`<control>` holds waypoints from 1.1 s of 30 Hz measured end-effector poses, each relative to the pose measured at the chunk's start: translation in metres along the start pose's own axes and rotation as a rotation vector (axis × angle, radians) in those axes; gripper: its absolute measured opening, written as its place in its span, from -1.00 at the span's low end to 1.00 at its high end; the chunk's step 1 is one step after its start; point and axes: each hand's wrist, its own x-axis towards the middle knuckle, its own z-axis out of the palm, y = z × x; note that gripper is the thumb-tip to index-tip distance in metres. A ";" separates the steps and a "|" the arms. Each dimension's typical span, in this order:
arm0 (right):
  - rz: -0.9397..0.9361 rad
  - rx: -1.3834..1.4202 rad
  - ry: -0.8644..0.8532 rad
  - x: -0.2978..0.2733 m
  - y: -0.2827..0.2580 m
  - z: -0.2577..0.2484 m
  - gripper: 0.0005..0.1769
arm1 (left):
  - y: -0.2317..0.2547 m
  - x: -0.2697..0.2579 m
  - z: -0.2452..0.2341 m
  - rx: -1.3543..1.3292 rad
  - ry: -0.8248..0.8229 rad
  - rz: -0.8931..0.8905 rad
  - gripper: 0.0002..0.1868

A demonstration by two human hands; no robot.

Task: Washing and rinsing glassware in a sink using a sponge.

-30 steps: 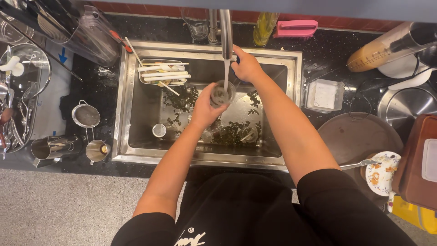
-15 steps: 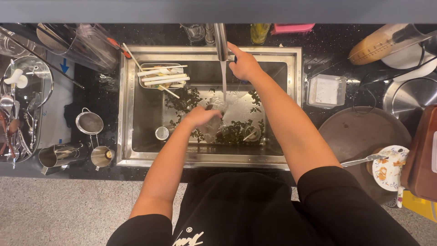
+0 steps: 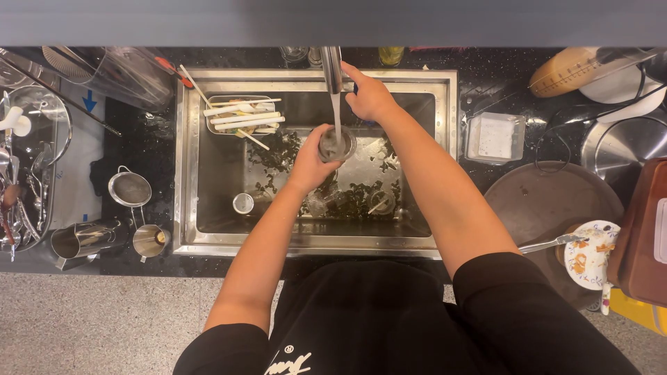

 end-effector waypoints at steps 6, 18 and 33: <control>0.014 0.007 -0.012 -0.001 -0.005 -0.004 -0.12 | 0.016 0.002 0.000 -0.059 0.068 0.106 -0.21; 0.048 0.159 -0.033 -0.015 -0.016 -0.011 -0.14 | -0.028 0.003 -0.001 0.508 -0.453 -0.746 -0.10; 0.377 1.286 -0.037 0.057 -0.022 0.001 -0.75 | -0.004 -0.029 -0.025 0.610 -0.483 -0.551 -0.12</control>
